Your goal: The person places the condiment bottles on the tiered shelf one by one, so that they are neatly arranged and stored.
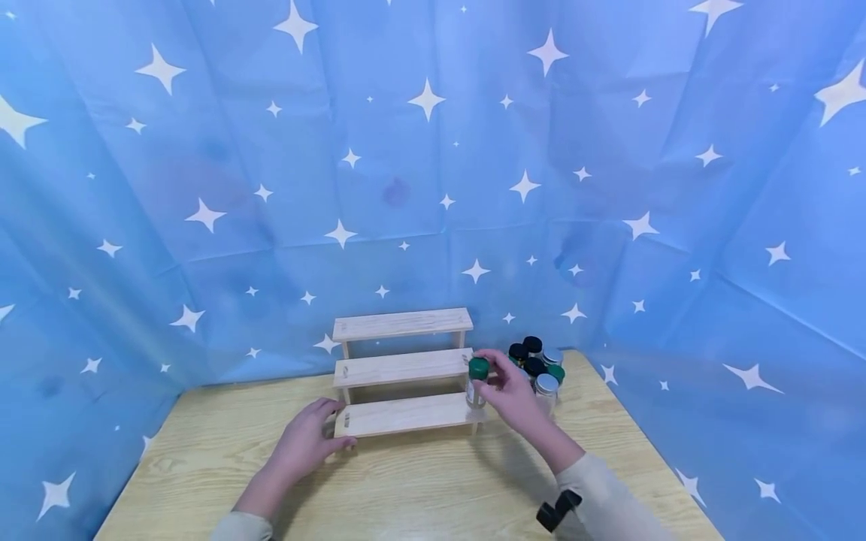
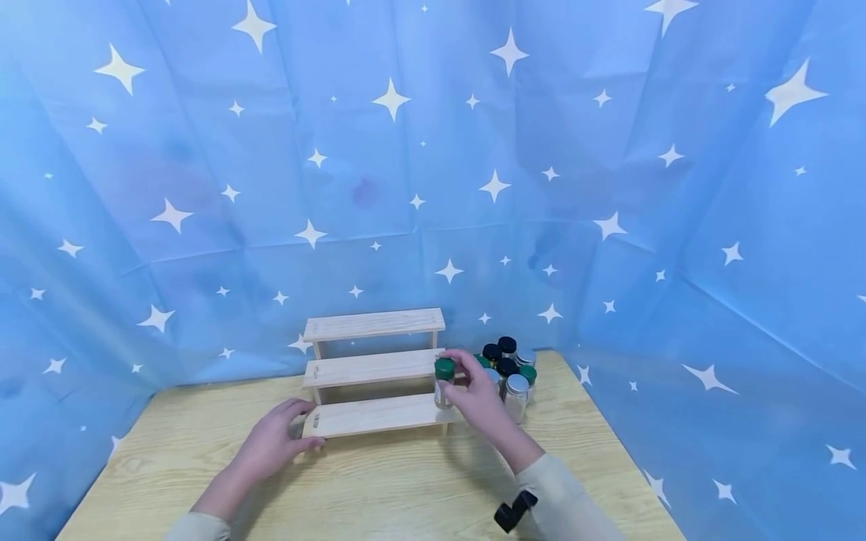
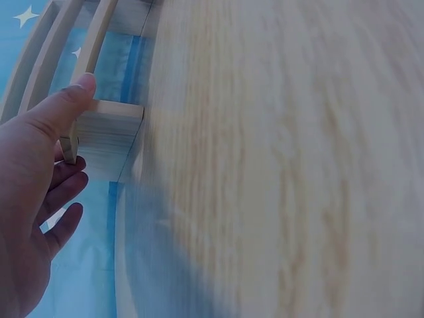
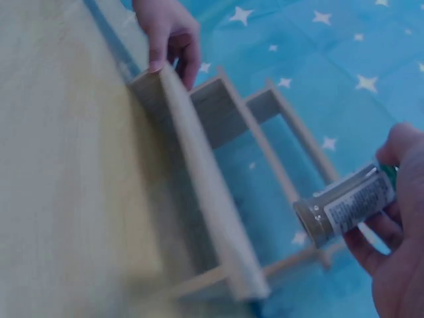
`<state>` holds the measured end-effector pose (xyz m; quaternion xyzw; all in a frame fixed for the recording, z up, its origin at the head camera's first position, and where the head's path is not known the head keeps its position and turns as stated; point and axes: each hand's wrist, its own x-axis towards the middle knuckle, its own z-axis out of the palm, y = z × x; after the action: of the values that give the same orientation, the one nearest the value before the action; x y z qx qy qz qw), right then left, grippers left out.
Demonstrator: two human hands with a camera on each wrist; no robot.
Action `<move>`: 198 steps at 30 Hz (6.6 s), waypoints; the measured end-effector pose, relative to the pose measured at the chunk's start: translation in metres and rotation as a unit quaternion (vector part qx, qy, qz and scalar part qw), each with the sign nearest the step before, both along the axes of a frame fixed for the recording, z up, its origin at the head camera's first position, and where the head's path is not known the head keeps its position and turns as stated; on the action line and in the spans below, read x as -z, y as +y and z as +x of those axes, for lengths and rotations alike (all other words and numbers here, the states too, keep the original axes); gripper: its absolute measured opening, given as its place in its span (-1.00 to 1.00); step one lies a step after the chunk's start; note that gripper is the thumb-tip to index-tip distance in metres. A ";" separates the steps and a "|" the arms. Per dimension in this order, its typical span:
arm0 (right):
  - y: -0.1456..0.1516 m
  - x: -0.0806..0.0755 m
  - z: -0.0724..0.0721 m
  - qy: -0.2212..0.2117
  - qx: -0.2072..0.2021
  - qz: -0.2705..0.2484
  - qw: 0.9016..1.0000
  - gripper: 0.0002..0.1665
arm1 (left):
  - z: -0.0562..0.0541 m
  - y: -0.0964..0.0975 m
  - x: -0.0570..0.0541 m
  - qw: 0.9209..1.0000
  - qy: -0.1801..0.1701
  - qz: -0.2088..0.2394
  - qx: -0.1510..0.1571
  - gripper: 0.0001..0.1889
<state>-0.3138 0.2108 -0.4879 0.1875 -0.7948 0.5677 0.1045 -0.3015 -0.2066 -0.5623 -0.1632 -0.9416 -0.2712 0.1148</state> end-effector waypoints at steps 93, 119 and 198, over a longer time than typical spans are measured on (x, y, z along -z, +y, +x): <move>-0.043 -0.022 -0.039 0.037 -0.001 0.055 0.998 -0.38 | -0.009 -0.002 -0.009 0.999 -0.048 -0.012 -0.016 -0.18; 0.092 0.023 0.013 0.081 0.205 0.139 0.966 -0.45 | -0.008 -0.001 -0.008 0.999 -0.046 -0.010 -0.006 -0.19; 0.015 -0.017 -0.029 0.083 0.129 -0.014 0.988 -0.23 | -0.011 -0.003 -0.007 0.998 -0.066 -0.008 -0.014 -0.21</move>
<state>-0.3424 0.2257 -0.4711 0.1286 -0.7928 0.5428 0.2454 -0.3124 -0.2093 -0.5557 -0.1327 -0.9513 -0.2726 0.0553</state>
